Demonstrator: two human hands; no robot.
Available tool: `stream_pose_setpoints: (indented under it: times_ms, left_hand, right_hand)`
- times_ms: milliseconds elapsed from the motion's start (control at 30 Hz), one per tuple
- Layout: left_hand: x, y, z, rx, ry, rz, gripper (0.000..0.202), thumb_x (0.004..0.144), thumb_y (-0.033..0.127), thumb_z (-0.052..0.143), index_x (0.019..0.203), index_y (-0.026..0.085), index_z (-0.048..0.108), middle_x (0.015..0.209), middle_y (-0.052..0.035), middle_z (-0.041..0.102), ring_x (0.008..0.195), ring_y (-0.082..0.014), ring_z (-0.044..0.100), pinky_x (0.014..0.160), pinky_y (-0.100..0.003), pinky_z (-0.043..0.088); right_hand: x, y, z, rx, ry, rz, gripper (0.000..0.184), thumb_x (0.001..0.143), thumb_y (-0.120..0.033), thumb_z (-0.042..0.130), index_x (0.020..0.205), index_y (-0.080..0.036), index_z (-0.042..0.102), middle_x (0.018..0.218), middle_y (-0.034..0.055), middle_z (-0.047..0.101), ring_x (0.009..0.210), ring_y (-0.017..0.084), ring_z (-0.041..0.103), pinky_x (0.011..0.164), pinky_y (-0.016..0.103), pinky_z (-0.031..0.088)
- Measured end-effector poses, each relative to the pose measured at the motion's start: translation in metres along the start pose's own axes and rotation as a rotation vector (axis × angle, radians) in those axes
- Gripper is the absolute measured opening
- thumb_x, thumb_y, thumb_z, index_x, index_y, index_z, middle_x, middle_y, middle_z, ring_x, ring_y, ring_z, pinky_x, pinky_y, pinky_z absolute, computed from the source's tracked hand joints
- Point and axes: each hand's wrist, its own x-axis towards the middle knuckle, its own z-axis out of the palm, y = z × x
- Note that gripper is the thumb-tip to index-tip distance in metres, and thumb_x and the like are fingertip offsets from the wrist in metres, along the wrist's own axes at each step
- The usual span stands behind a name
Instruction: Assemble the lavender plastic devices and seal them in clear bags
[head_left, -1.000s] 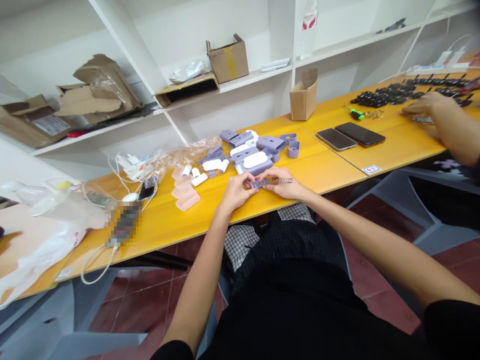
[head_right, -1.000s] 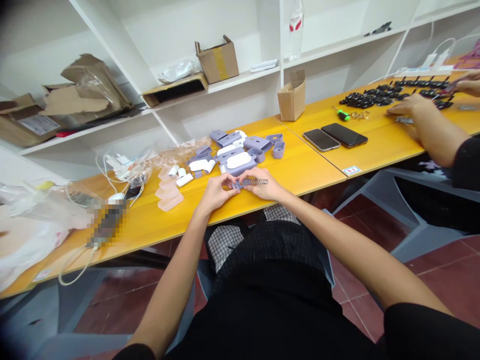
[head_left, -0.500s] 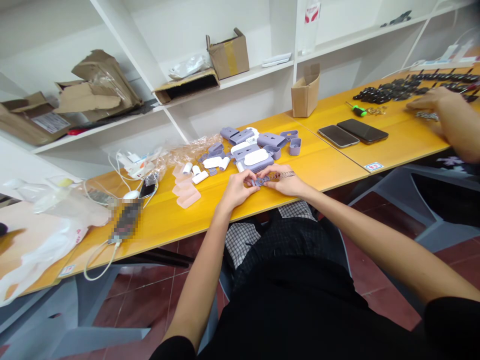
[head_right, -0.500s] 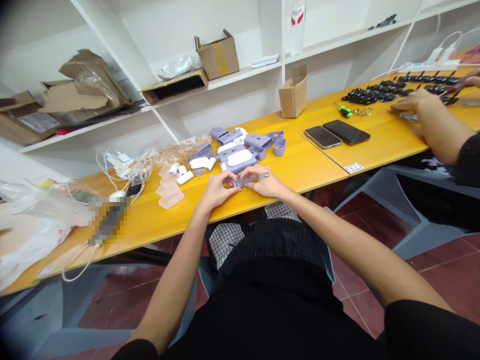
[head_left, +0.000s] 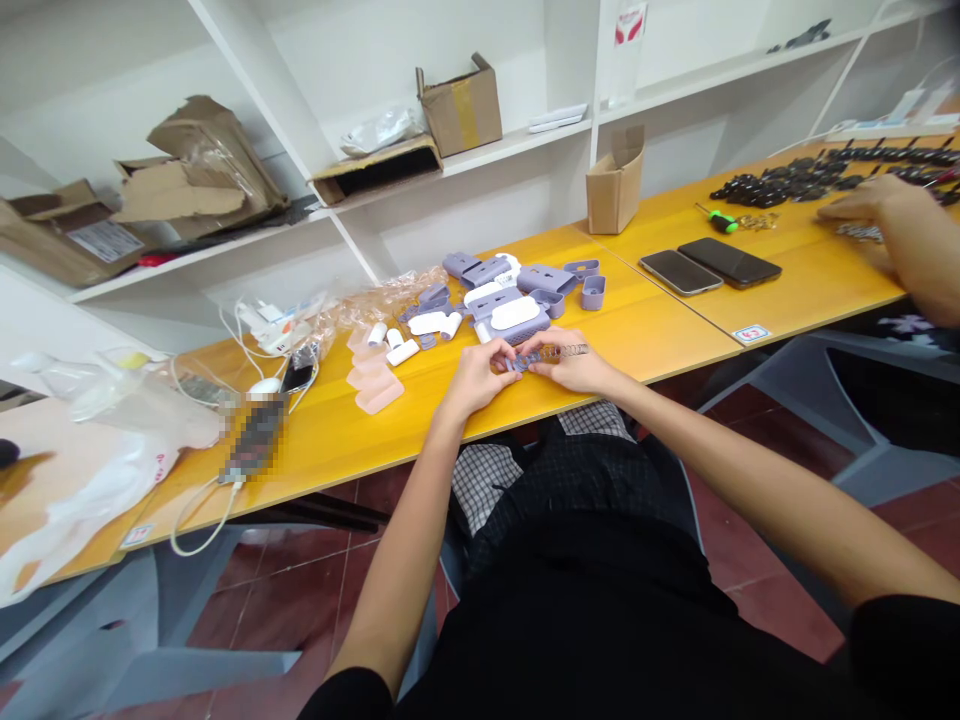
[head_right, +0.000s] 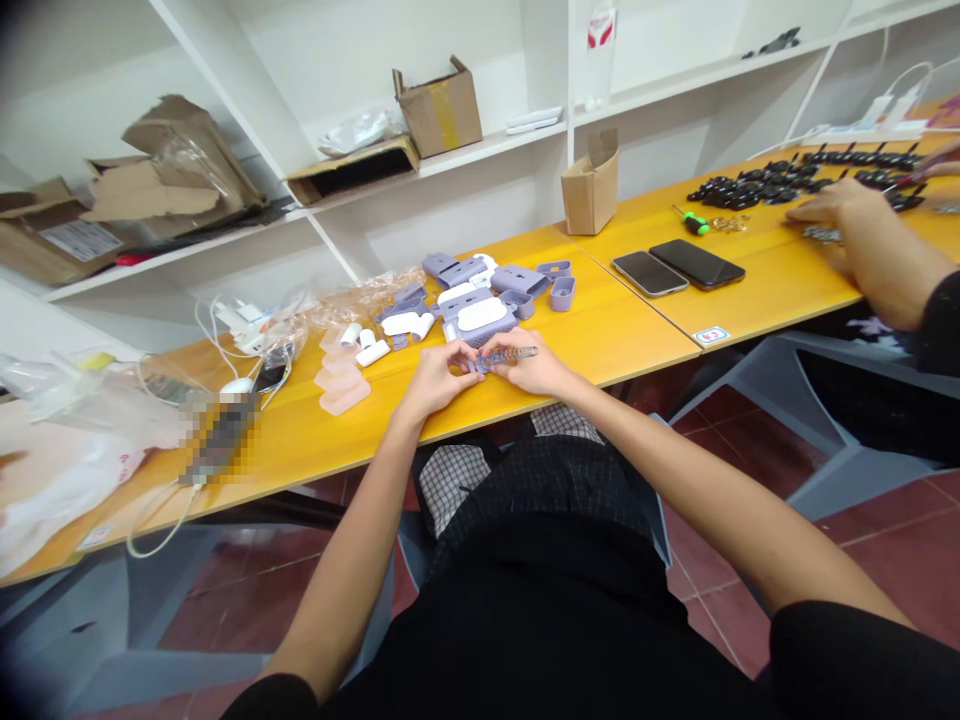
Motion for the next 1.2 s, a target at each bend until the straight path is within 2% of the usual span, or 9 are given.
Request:
stream_pose_setpoints:
  times_ms: [133, 433, 667, 1200]
  left_hand:
    - [-0.0002, 0.0003, -0.0011, 0.011, 0.022, -0.008, 0.020, 0.074, 0.013, 0.081, 0.087, 0.018, 0.067, 0.087, -0.0021, 0.074, 0.074, -0.0158, 0.064, 0.076, -0.030, 0.054]
    - [0.0001, 0.0005, -0.0009, 0.006, 0.012, 0.001, 0.020, 0.074, 0.013, 0.082, 0.086, 0.018, 0.068, 0.081, -0.0001, 0.071, 0.074, -0.0159, 0.064, 0.075, -0.030, 0.053]
    - [-0.0007, -0.0002, 0.0006, -0.003, 0.007, 0.018, 0.019, 0.075, 0.013, 0.081, 0.088, 0.018, 0.069, 0.084, -0.0017, 0.073, 0.075, -0.0156, 0.064, 0.075, -0.029, 0.052]
    - [-0.0007, -0.0029, 0.0011, 0.001, 0.014, 0.011, 0.018, 0.075, 0.013, 0.081, 0.087, 0.017, 0.069, 0.085, -0.0023, 0.074, 0.074, -0.0153, 0.063, 0.074, -0.029, 0.051]
  right_hand:
    - [-0.0002, 0.0012, 0.0008, -0.053, 0.014, 0.036, 0.017, 0.084, -0.018, 0.078, 0.097, -0.028, 0.079, 0.096, 0.0035, 0.078, 0.094, 0.027, 0.067, 0.092, 0.048, 0.054]
    - [-0.0008, -0.0008, -0.0023, 0.036, 0.005, -0.047, 0.012, 0.086, -0.021, 0.077, 0.095, -0.029, 0.079, 0.102, 0.0040, 0.078, 0.100, 0.027, 0.068, 0.098, 0.050, 0.053]
    - [-0.0003, -0.0007, -0.0012, 0.012, 0.003, -0.013, 0.015, 0.086, -0.021, 0.077, 0.098, -0.029, 0.079, 0.106, 0.0036, 0.079, 0.103, 0.027, 0.069, 0.102, 0.052, 0.052]
    - [-0.0002, -0.0028, 0.0045, -0.094, 0.052, 0.014, 0.012, 0.085, -0.027, 0.080, 0.097, -0.028, 0.076, 0.100, 0.0036, 0.078, 0.097, 0.027, 0.069, 0.092, 0.048, 0.053]
